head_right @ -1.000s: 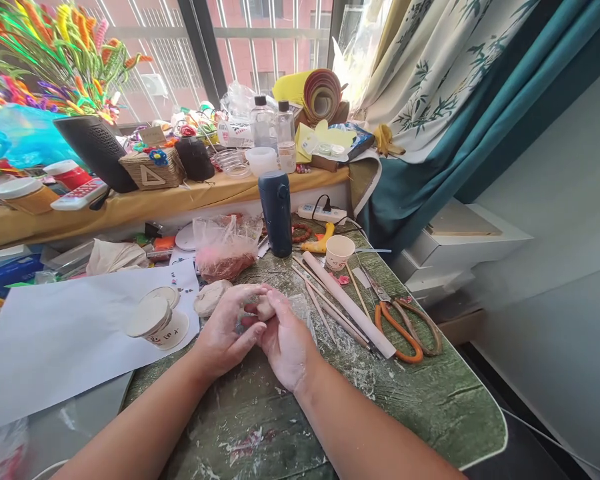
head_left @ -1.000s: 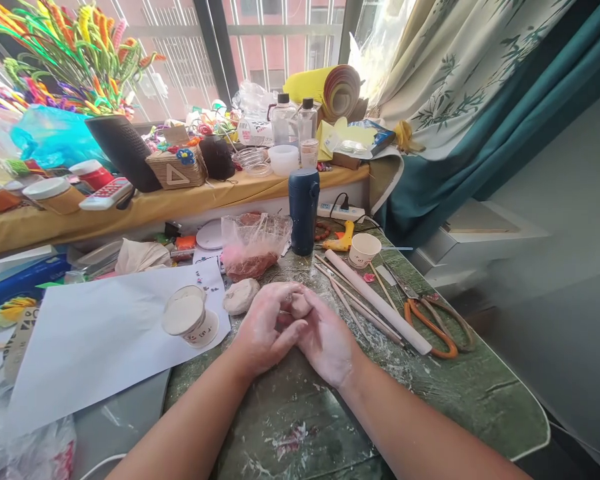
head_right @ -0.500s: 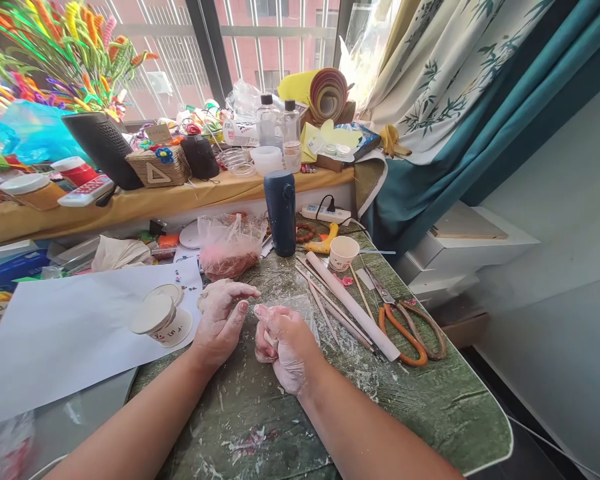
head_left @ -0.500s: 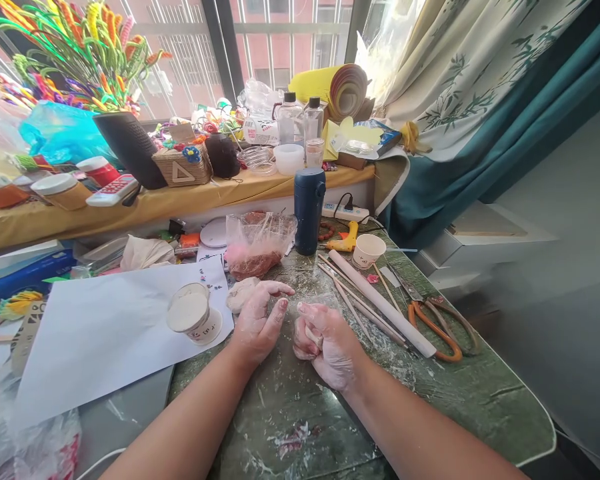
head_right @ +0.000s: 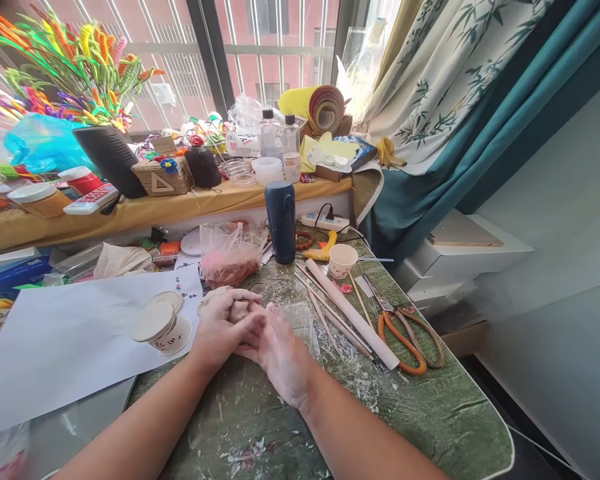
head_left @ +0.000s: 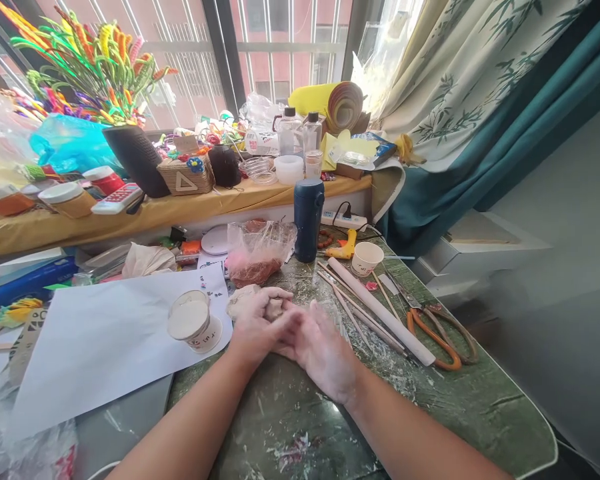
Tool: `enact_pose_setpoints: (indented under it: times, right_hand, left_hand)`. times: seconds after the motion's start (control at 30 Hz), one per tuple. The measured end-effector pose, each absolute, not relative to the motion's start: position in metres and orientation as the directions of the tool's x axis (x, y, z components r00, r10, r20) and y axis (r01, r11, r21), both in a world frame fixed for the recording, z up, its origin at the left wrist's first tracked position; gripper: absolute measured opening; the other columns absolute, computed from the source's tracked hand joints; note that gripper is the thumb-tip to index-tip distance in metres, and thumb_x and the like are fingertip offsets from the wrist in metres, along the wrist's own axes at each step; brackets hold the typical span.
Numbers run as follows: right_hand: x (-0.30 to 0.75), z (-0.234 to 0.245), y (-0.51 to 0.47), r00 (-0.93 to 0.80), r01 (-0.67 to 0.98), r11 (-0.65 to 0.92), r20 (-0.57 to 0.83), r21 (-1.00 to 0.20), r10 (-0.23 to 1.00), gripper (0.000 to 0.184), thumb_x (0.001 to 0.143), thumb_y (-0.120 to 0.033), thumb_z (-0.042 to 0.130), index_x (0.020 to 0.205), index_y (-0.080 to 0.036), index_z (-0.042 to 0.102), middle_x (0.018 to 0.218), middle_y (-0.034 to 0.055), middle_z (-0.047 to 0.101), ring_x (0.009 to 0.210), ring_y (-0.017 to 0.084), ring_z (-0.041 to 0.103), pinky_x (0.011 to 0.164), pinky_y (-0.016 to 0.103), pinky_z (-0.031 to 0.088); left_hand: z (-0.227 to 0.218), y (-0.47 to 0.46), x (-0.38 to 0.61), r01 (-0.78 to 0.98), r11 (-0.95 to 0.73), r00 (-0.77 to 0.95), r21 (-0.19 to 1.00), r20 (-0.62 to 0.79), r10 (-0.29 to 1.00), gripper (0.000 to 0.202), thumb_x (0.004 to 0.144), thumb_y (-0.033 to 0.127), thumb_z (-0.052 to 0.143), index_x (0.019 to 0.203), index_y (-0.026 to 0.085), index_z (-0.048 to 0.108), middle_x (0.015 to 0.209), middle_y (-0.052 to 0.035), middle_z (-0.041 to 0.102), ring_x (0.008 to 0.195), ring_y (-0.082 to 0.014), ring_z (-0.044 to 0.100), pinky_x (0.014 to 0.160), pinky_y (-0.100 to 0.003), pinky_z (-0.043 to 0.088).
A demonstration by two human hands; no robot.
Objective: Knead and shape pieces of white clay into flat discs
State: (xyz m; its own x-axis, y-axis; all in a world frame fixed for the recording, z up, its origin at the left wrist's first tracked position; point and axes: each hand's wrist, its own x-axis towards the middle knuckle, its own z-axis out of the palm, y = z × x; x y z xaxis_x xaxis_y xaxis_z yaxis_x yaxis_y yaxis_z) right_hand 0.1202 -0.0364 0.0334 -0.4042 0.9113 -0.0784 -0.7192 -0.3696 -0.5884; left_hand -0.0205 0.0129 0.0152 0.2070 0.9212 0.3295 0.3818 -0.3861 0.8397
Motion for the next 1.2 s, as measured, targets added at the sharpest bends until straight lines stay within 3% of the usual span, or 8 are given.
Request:
enact_pose_setpoints:
  times: [0.07,0.23,0.37,0.47,0.67,0.83,1.0,1.2]
  right_hand:
    - [0.122,0.028,-0.034,-0.314,-0.715,-0.375,-0.209,-0.59,0.926,0.054,0.094,-0.062,0.052,0.125,-0.019,0.065,0.108,0.0116,0.076,0.094,0.024,0.071,0.083,0.036,0.054]
    - [0.126,0.022,-0.028,-0.219,-0.765,-0.407,-0.394,-0.499,0.893,0.032,0.098,-0.041,0.05,0.12,-0.019,0.06,0.097,0.0111,0.078,0.082,0.024,0.075,0.075,0.037,0.056]
    - [0.125,0.025,-0.03,-0.35,-0.791,-0.466,-0.332,-0.395,0.876,0.034,0.097,-0.043,0.049,0.114,-0.016,0.063,0.103,0.0127,0.076,0.088,0.025,0.075,0.083,0.04,0.056]
    - [0.125,0.025,-0.032,-0.368,-0.81,-0.471,-0.323,-0.349,0.872,0.035,0.096,-0.042,0.05,0.11,-0.015,0.066,0.095,0.0116,0.076,0.081,0.021,0.073,0.081,0.035,0.056]
    - [0.123,0.023,-0.033,-0.34,-0.783,-0.452,-0.314,-0.427,0.886,0.028,0.087,-0.04,0.061,0.094,-0.015,0.074,0.076,0.0034,0.071,0.064,0.015,0.062,0.067,0.027,0.051]
    - [0.126,0.029,-0.041,-0.313,-0.728,-0.44,-0.316,-0.526,0.896,0.052,0.081,-0.052,0.069,0.047,-0.019,0.049,0.049,-0.0023,0.052,0.045,0.011,0.05,0.047,0.024,0.033]
    - [0.129,0.031,-0.044,-0.363,-0.678,-0.463,-0.288,-0.571,0.886,0.061,0.079,-0.054,0.072,0.043,-0.021,0.035,0.036,-0.0075,0.034,0.032,0.007,0.031,0.04,0.024,0.018]
    - [0.131,0.028,-0.036,-0.298,-0.747,-0.46,-0.377,-0.48,0.877,0.054,0.078,-0.049,0.066,0.045,-0.022,0.031,0.035,-0.0069,0.034,0.03,0.008,0.029,0.039,0.023,0.016]
  left_hand:
    - [0.014,0.017,-0.02,0.267,-0.235,0.082,0.934,0.221,0.972,0.021,0.09,0.042,0.065,0.099,0.022,0.067,0.099,-0.0071,0.076,0.094,-0.0245,0.073,0.092,-0.044,0.058]
    - [0.012,0.018,-0.018,-0.099,-0.122,0.012,0.988,0.124,0.992,0.025,0.091,0.039,0.062,0.107,0.022,0.053,0.111,-0.0087,0.075,0.083,-0.0214,0.076,0.082,-0.043,0.062]
    - [0.011,0.01,-0.015,0.045,-0.227,0.078,0.973,0.223,0.972,0.008,0.094,0.028,0.056,0.095,0.022,0.051,0.114,-0.0088,0.074,0.083,-0.0211,0.077,0.082,-0.043,0.061]
    - [0.009,0.006,-0.014,0.147,-0.33,0.192,0.932,0.3,0.934,0.003,0.097,0.024,0.051,0.096,0.022,0.052,0.123,-0.0109,0.071,0.102,-0.0243,0.074,0.094,-0.048,0.057]
    - [0.008,0.003,-0.02,0.202,-0.565,0.519,0.8,0.401,0.754,0.059,0.093,0.048,0.063,0.144,0.024,0.046,0.157,-0.0165,0.044,0.146,-0.036,0.04,0.12,-0.059,0.032]
    - [0.0,0.009,-0.023,0.128,-0.566,0.353,0.814,0.496,0.793,0.042,0.104,0.046,0.044,0.138,0.023,0.052,0.141,-0.0145,0.057,0.133,-0.0296,0.052,0.114,-0.051,0.04]
    - [-0.004,0.014,-0.024,0.179,-0.546,0.246,0.818,0.5,0.83,0.03,0.105,0.037,0.043,0.127,0.023,0.06,0.125,-0.0103,0.065,0.119,-0.024,0.06,0.102,-0.042,0.049]
    - [0.005,0.009,-0.024,0.256,-0.638,0.353,0.726,0.544,0.761,0.02,0.101,0.029,0.051,0.119,0.024,0.06,0.12,-0.0087,0.067,0.117,-0.0244,0.061,0.104,-0.045,0.047]
